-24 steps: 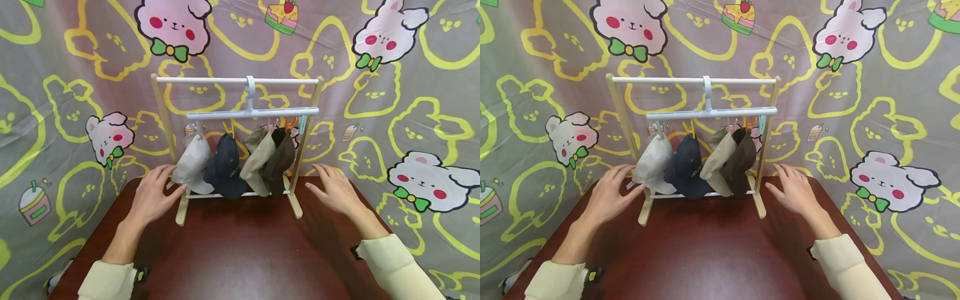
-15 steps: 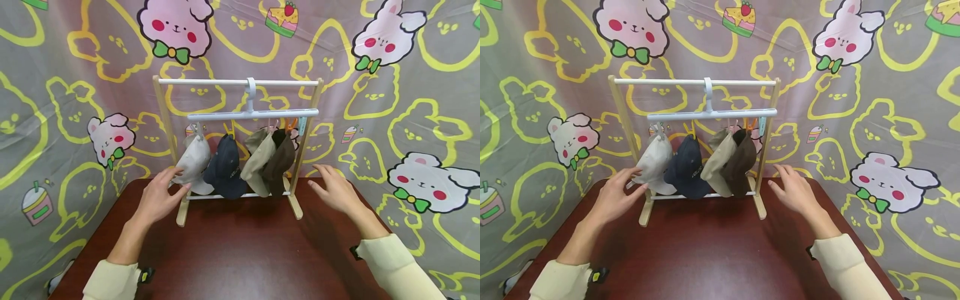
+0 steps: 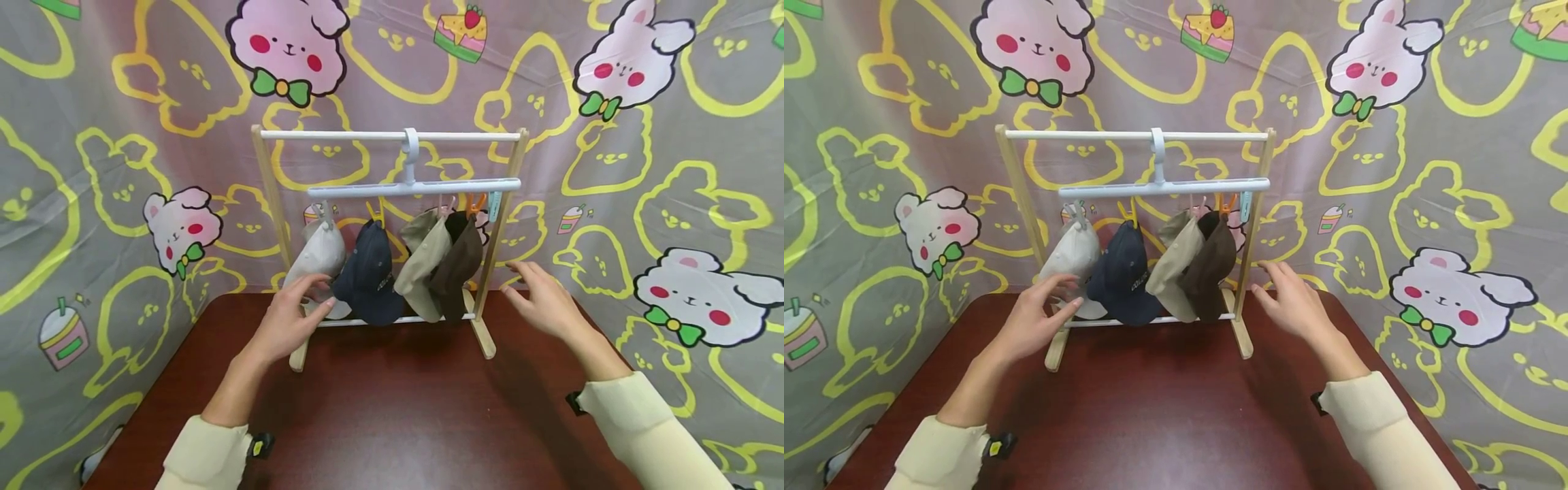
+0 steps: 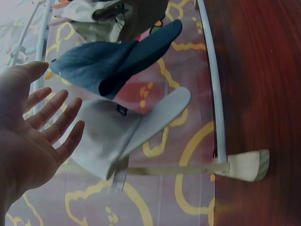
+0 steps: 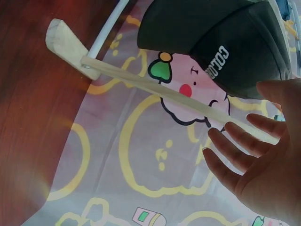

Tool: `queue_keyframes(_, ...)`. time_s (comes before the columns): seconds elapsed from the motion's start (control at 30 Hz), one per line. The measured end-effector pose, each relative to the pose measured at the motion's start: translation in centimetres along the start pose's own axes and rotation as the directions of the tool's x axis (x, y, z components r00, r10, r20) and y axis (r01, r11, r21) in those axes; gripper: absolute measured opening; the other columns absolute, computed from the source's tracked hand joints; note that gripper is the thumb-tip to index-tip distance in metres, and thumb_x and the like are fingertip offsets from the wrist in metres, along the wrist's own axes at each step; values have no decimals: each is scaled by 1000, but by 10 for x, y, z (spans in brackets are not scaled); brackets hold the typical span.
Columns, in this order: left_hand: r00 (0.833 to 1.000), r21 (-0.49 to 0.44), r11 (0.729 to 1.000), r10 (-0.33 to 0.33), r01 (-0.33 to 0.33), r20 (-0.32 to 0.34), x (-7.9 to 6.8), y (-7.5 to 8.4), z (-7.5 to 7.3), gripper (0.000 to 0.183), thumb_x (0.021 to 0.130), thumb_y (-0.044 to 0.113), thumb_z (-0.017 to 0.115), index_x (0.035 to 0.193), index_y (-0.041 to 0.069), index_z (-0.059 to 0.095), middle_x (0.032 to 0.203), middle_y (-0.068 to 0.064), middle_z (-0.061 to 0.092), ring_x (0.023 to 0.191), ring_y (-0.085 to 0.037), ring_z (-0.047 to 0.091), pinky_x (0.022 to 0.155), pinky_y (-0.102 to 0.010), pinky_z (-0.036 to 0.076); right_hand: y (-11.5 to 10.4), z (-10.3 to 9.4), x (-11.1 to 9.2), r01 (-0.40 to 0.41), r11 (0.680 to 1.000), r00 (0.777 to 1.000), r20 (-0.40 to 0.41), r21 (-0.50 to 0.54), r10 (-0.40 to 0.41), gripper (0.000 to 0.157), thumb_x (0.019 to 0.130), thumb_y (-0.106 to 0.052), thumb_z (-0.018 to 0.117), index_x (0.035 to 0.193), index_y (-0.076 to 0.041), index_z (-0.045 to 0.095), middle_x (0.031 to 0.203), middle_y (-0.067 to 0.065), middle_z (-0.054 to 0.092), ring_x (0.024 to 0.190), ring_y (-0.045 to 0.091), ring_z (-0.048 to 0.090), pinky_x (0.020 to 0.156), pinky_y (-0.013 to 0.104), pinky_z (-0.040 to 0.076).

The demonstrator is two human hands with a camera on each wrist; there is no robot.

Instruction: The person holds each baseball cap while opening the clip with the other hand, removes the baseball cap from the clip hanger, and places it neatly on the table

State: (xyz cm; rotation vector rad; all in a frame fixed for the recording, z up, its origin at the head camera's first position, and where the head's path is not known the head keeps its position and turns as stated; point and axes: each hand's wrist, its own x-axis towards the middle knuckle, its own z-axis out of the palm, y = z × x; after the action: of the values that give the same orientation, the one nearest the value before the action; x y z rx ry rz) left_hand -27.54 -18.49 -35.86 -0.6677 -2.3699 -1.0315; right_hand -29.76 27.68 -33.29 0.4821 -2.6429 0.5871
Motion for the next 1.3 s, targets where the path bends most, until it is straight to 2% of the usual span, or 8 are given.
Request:
queue_keyframes(0.13, 1000, -40, 999, 9, -8, 20, 4, 7, 8, 38, 96, 16, 72, 132, 7, 61, 113, -10, 67, 95, -22, 68, 87, -50, 54, -4, -3, 4, 32, 998, 999, -17, 47, -32, 44, 103, -24, 60, 141, -3, 54, 132, 20, 60, 110, 42, 66, 91, 58, 51)
queue_keyframes(0.37, 998, -77, 996, 48, -44, 50, 14, 17, 23, 36, 96, 14, 71, 129, 5, 63, 113, -8, 66, 94, -21, 67, 88, -46, 54, -12, -7, 15, 66, 994, 997, -55, 90, -61, 36, 102, -18, 60, 134, -1, 58, 126, 21, 63, 107, 42, 66, 91, 57, 52)
queue_keyframes(0.67, 993, -130, 990, 67, -55, 95, 27, 34, 41, 36, 97, 15, 69, 131, 5, 62, 118, -14, 66, 99, -24, 64, 87, -47, 54, -17, -9, 28, 85, 991, 994, -80, 104, -77, 39, 102, -16, 59, 136, 0, 56, 124, 21, 65, 106, 41, 68, 90, 57, 51)
queue_keyframes(0.9, 989, -153, 986, 86, -67, 118, 36, 48, 52, 35, 99, 17, 68, 132, 10, 62, 121, -9, 65, 104, -25, 64, 89, -44, 54, -24, -12, 35, 79, 985, 992, -110, 156, -62, 43, 103, -16, 58, 141, 2, 51, 123, 23, 63, 110, 42, 65, 90, 57, 52)
queue_keyframes(1.07, 982, -172, 982, 108, -81, 153, 45, 58, 62, 38, 100, 18, 66, 136, 7, 59, 126, -12, 63, 108, -28, 64, 90, -44, 53, -32, -15, 43, 90, 982, 986, -152, 165, -64, 45, 101, -15, 60, 142, 2, 51, 121, 23, 64, 106, 39, 67, 89, 55, 53)
queue_keyframes(1.3, 971, -190, 979, 118, -79, 208, 55, 74, 75, 46, 99, 18, 66, 141, 3, 54, 130, -13, 61, 111, -28, 63, 92, -45, 53, -42, -18, 52, 60, 984, 990, -140, 169, -36, 46, 102, -19, 60, 143, -2, 51, 125, 19, 65, 108, 35, 67, 89, 54, 53)
